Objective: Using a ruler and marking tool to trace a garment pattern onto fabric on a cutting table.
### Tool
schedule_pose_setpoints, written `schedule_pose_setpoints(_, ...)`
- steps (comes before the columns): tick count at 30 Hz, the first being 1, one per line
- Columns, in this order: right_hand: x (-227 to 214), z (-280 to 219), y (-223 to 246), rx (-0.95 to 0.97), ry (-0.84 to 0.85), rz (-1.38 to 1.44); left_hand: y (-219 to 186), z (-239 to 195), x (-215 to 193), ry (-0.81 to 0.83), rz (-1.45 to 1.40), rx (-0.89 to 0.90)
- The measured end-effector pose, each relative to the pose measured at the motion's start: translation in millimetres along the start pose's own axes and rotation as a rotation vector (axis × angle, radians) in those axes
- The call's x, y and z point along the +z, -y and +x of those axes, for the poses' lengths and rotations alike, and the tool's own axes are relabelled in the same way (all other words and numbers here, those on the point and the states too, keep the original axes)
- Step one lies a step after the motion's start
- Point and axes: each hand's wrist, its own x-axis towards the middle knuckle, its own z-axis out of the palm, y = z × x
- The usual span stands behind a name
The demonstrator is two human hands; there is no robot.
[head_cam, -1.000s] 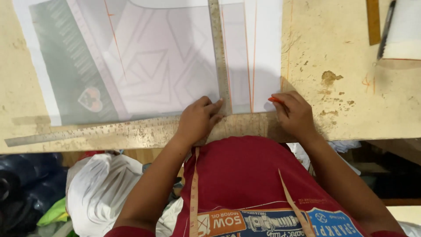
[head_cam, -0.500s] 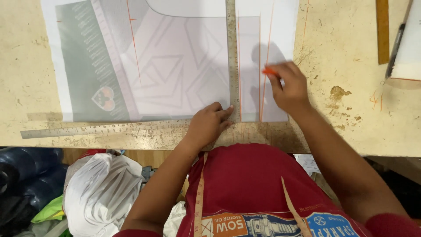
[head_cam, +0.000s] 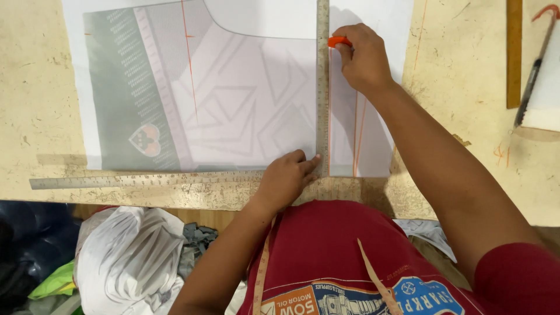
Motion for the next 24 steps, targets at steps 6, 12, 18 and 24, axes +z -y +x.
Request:
schedule_pose_setpoints(6, 1, 3, -13, -0.049, -0.034, 0.007, 2, 0, 3, -0.020, 0.002, 0.015)
schedule_pose_setpoints(12, -3, 8, -9, -0.039, -0.023, 0.057, 5, 0, 7, -0.029, 0.006, 0.009)
schedule_pose_setpoints(18, -2, 11, -14, -0.046, -0.020, 0.063, 5, 1, 7, 0.013, 0.005, -0.001)
schedule_pose_setpoints(24, -1, 13, -16, -0.073, -0.010, 0.072, 5, 1, 6, -0.018, 0.018, 0.025)
